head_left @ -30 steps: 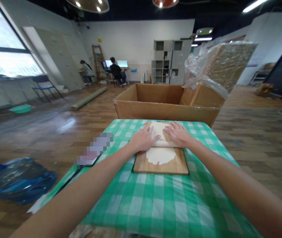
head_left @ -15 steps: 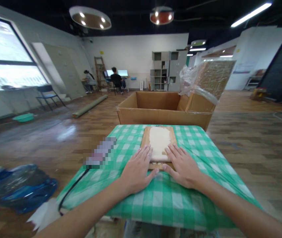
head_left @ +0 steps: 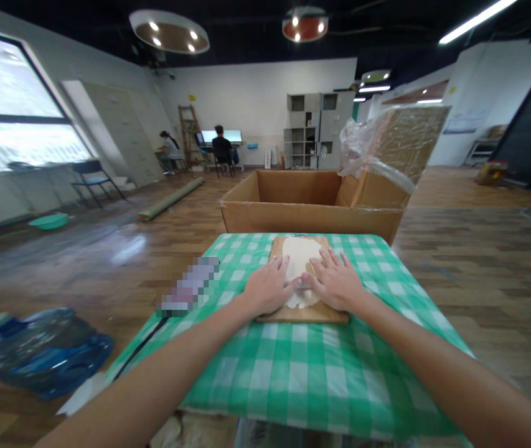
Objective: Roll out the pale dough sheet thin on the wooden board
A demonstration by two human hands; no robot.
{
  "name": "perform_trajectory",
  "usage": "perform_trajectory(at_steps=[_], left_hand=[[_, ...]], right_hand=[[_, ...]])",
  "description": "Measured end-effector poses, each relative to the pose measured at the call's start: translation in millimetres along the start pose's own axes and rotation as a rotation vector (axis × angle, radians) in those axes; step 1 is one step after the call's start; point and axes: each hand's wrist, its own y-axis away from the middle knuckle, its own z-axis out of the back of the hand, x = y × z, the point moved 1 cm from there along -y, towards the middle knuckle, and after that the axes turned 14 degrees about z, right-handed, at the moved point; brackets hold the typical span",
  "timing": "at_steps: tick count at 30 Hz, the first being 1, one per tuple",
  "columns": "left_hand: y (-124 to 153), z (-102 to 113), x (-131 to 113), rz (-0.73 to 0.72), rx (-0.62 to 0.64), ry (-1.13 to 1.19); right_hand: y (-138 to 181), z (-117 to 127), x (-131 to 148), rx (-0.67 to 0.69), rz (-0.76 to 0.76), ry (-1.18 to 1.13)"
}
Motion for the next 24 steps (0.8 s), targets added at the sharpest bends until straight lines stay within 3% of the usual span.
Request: perform_trajectory(at_steps=[7,24], left_hand=[[-53,-17,6,0.079,-0.063,-0.035],[-103,-42,4,0.042,-0.092,-0.010]], right_hand=[[-43,-19,-25,-0.103,-0.046,0.060],[-82,-36,-52,-0.068,-0.034,0.055]])
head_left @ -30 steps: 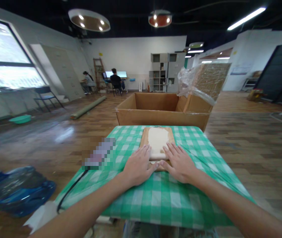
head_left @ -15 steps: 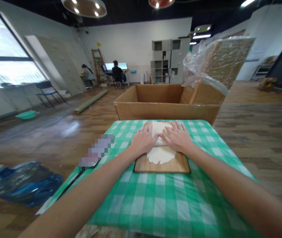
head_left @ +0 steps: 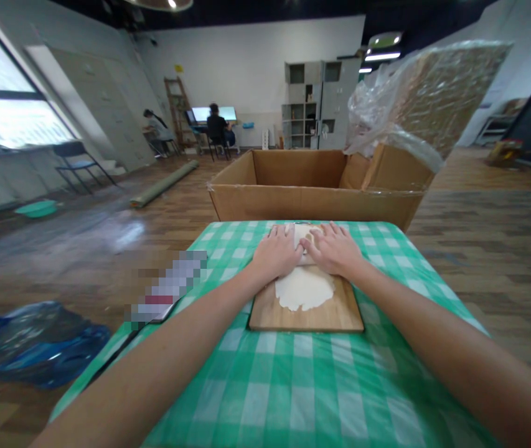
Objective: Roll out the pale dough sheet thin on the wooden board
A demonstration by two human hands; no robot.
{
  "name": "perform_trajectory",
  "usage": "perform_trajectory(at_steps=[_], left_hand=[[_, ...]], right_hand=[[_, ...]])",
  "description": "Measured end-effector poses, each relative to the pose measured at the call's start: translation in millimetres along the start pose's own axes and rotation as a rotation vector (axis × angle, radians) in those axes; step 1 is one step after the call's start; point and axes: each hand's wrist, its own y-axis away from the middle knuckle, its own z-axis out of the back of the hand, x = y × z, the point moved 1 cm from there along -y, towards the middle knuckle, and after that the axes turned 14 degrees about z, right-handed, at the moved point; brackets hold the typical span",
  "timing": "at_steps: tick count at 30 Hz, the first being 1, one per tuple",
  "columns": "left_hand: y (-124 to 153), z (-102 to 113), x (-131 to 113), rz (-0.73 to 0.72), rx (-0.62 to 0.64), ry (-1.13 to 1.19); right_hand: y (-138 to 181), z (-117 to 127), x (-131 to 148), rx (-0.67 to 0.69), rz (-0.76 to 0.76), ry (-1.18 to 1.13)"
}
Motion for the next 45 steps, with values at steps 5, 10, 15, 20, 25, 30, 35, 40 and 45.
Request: perform_trajectory(at_steps=[5,10,15,20,25,30,35,40,45], left_hand=[[-8,-3,3,-0.021,0.067,0.015],[-12,-3,4,-0.021,0.093,0.011],[7,0,0,-0.009,-0.005,0.005],[42,17,-7,-0.048,-0.012,0.037],[90,42,-18,-0.130,0.028,0.040],[151,71,-20,-0.190,0.016,0.120],[184,98,-4,-0.205,0.025,0.280],[172,95,12,-0.158,0.102,0.293],[148,83,10,-0.190,0.136,0.240]], right_hand=[[-8,-4,-7,0.056,0.037,-0.012],[-11,-6,-14,0.138,0.156,-0.046],[3,0,-6,0.145,0.222,-0.057],[33,13,13,0.090,0.182,-0.081],[71,33,34,0.080,0.182,-0.114],[104,49,42,0.049,0.270,-0.151],[112,45,40,0.025,0.259,-0.109],[101,46,39,0.060,0.064,-0.124],[85,45,24,-0.096,-0.217,-0.131]])
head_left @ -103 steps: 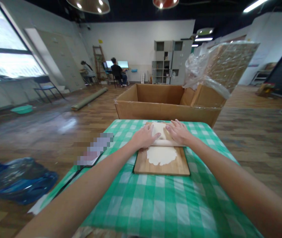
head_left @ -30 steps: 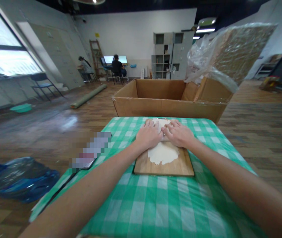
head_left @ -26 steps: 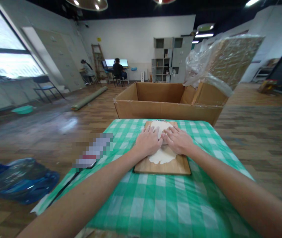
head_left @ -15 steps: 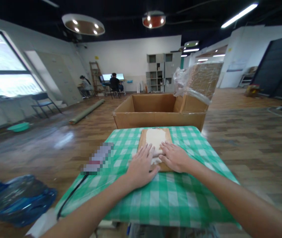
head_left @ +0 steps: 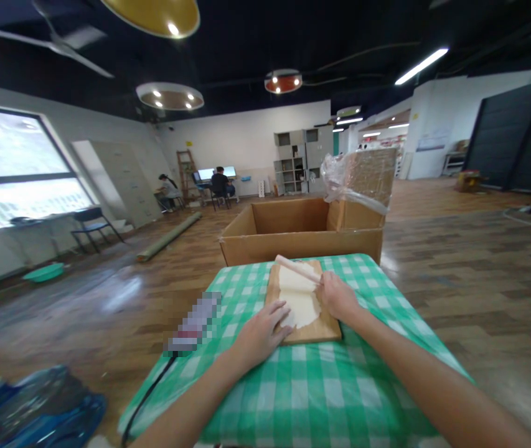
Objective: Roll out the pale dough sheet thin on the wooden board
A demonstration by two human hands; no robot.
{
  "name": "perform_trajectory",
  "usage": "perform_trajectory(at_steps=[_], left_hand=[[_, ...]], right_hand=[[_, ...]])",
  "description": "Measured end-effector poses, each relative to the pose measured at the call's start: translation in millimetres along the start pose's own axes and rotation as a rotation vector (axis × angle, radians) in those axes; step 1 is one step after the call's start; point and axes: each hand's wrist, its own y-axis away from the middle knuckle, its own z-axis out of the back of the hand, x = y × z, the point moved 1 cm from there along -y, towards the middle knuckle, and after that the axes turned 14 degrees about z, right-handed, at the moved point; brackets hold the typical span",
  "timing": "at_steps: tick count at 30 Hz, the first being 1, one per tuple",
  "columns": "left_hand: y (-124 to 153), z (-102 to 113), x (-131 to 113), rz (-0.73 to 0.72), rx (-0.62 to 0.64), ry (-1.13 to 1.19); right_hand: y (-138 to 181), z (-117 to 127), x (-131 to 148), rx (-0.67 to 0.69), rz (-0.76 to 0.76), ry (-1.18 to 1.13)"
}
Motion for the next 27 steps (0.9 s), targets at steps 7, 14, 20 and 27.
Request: perform_trajectory(at_steps=[7,14,20,27], left_hand=[[-10,-9,7,-0.212,0.047,-0.073],[-16,-11,22,-0.327,0.023,-0.229],[-22,-11,18,-0.326,0.091,-0.326],[-33,-13,21,-0.280,0.065,-0.328]], right_hand=[[-5,-30,-48,-0.304,-0.068,-0.157],[-5,-28,-71,-0.394,-0.055,-0.281],[-4,-24,-68,-0.397,-0.041,-0.317],[-3,-22,-67,-0.360,-0.057,-0.311]])
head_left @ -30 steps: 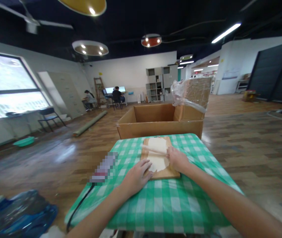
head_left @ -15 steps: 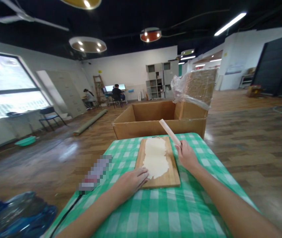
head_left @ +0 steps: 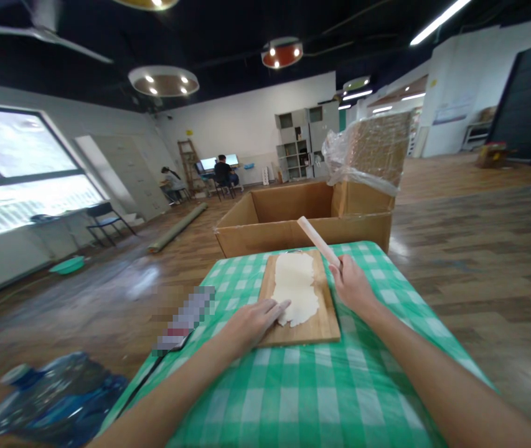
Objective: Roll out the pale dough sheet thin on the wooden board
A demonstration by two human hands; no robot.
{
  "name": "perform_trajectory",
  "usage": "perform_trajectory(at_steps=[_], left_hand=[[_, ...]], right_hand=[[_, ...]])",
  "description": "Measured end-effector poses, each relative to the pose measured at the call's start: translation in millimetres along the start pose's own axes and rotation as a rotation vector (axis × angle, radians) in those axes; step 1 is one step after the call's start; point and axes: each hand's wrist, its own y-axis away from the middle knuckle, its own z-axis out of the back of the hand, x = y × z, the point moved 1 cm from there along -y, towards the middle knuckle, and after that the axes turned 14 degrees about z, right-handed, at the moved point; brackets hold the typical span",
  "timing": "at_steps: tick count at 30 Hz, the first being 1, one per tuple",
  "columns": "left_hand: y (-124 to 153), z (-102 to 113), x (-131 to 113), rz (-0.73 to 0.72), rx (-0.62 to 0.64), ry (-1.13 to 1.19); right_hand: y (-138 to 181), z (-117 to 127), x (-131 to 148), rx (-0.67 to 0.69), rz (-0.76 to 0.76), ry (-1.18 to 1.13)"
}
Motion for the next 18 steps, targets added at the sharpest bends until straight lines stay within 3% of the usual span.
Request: perform_trajectory(at_steps=[6,12,18], left_hand=[[-27,8,0,-0.003,-0.057,0.078],[-40,19,-3,0.121,-0.185,0.449],[-48,62,-2,0.305,-0.323,0.738]], right_hand=[[-1,0,-2,0.001,-0.014,-0.009],[-4,1,-11,-0.031,-0.070,-0.016],[-4,3,-13,-0.045,-0.078,-0.035]])
